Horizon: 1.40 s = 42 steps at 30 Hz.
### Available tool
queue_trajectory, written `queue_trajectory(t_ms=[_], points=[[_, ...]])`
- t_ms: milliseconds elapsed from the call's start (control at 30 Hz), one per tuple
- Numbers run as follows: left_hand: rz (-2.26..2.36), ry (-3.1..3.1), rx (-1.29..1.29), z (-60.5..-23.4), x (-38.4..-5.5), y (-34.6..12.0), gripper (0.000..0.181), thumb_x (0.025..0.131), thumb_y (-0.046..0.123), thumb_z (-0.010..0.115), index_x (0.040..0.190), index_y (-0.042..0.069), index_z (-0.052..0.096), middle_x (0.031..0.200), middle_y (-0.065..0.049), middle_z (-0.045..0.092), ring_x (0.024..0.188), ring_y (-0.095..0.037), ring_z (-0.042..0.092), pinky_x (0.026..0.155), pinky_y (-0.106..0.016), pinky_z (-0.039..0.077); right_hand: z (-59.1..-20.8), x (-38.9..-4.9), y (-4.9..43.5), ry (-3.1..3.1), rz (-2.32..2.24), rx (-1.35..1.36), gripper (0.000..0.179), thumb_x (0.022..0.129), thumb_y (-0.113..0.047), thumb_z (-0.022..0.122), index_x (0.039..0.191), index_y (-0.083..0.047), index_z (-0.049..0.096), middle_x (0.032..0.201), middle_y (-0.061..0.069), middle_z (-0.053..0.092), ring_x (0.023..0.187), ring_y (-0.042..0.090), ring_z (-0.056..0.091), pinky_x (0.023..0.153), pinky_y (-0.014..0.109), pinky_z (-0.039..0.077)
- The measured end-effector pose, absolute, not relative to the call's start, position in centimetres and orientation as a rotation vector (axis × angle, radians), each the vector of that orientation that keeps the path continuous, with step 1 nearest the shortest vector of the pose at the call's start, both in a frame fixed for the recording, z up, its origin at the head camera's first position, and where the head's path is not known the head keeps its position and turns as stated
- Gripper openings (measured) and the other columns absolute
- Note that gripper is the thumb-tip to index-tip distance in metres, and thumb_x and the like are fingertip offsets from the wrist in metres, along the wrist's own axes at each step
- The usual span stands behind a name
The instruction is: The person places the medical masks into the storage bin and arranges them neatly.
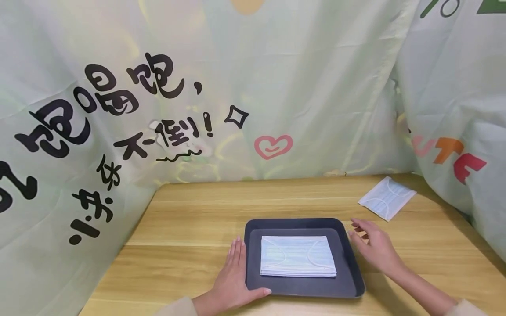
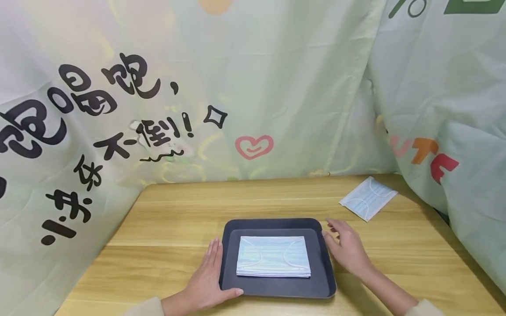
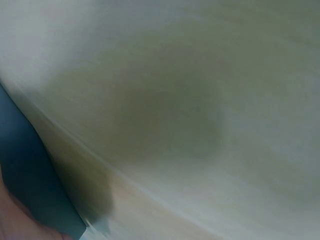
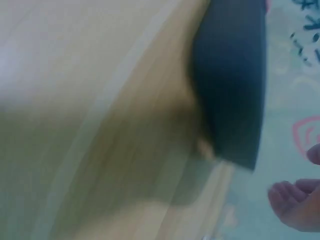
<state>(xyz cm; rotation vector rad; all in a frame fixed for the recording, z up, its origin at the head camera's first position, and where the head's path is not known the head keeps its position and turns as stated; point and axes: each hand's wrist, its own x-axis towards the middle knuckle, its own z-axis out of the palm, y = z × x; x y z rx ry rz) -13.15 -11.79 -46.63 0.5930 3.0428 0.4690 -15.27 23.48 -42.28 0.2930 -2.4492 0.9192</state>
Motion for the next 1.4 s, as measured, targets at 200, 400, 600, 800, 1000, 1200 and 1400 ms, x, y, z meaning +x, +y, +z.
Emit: queue_trajectory(t_ms=[200,400,600,800,1000,1200,1400], points=[[0.474,3.065,0.608,-46.5,-13.1,-11.6,0.126,0.066,0.081,0.052,0.145,-0.009,0.015,0.152,-0.027,0.011,0.142,-0.037,0.011,0.112,-0.046,0.025,-43.5,-16.8,26.1,-2.467,0.764,0.297,0.043,0.079,0.004,0.061,0.118,0.018,0.05,0.114,0.036,0.051,0.103,0.05,0.048,0.084,0.06,0.039],[0.468,3.043,0.6,-46.5,-13.2,-11.1,0.125,0.066,0.081,0.052,0.145,-0.009,0.014,0.152,-0.027,0.01,0.143,-0.037,0.009,0.113,-0.045,0.023,-45.1,-17.7,28.7,-2.611,0.624,0.24,0.049,0.083,-0.001,0.058,0.122,0.022,0.041,0.123,0.043,0.04,0.11,0.056,0.038,0.09,0.064,0.033],[0.444,3.031,0.589,-46.5,-13.2,-11.2,0.126,0.066,0.082,0.05,0.145,-0.007,0.012,0.153,-0.026,0.007,0.143,-0.036,0.007,0.114,-0.044,0.023,-47.2,-18.7,30.4,-2.816,0.559,0.211,0.064,0.092,-0.021,0.05,0.127,0.028,0.026,0.129,0.052,0.024,0.118,0.064,0.024,0.097,0.068,0.023],[0.443,3.056,0.607,-46.6,-13.3,-11.3,0.126,0.066,0.083,0.05,0.145,-0.008,0.013,0.152,-0.028,0.01,0.142,-0.038,0.011,0.112,-0.045,0.025,-47.6,-19.7,31.4,-2.996,0.626,0.12,0.076,0.096,-0.034,0.039,0.131,0.029,0.013,0.134,0.053,0.01,0.122,0.067,0.01,0.098,0.073,0.012],[0.448,3.072,0.611,-46.4,-13.2,-11.6,0.125,0.066,0.082,0.052,0.144,-0.009,0.015,0.152,-0.028,0.011,0.142,-0.038,0.012,0.112,-0.046,0.027,-47.5,-20.2,31.6,-3.037,0.63,0.124,0.074,0.097,-0.035,0.036,0.128,0.029,0.016,0.132,0.053,0.012,0.122,0.066,0.01,0.097,0.072,0.014],[0.461,3.06,0.606,-46.3,-13.3,-11.6,0.126,0.066,0.082,0.051,0.145,-0.008,0.013,0.153,-0.026,0.01,0.143,-0.036,0.01,0.113,-0.044,0.024,-47.2,-20.1,31.9,-3.021,0.553,0.182,0.063,0.098,-0.029,0.036,0.123,0.028,0.027,0.127,0.053,0.022,0.117,0.064,0.02,0.092,0.072,0.023],[0.459,3.052,0.6,-46.3,-13.2,-11.6,0.126,0.066,0.082,0.052,0.145,-0.008,0.013,0.153,-0.027,0.01,0.142,-0.038,0.011,0.112,-0.046,0.026,-47.5,-19.5,32.6,-3.037,0.649,0.233,0.065,0.099,-0.03,0.034,0.124,0.03,0.026,0.129,0.053,0.019,0.119,0.066,0.018,0.094,0.072,0.019]])
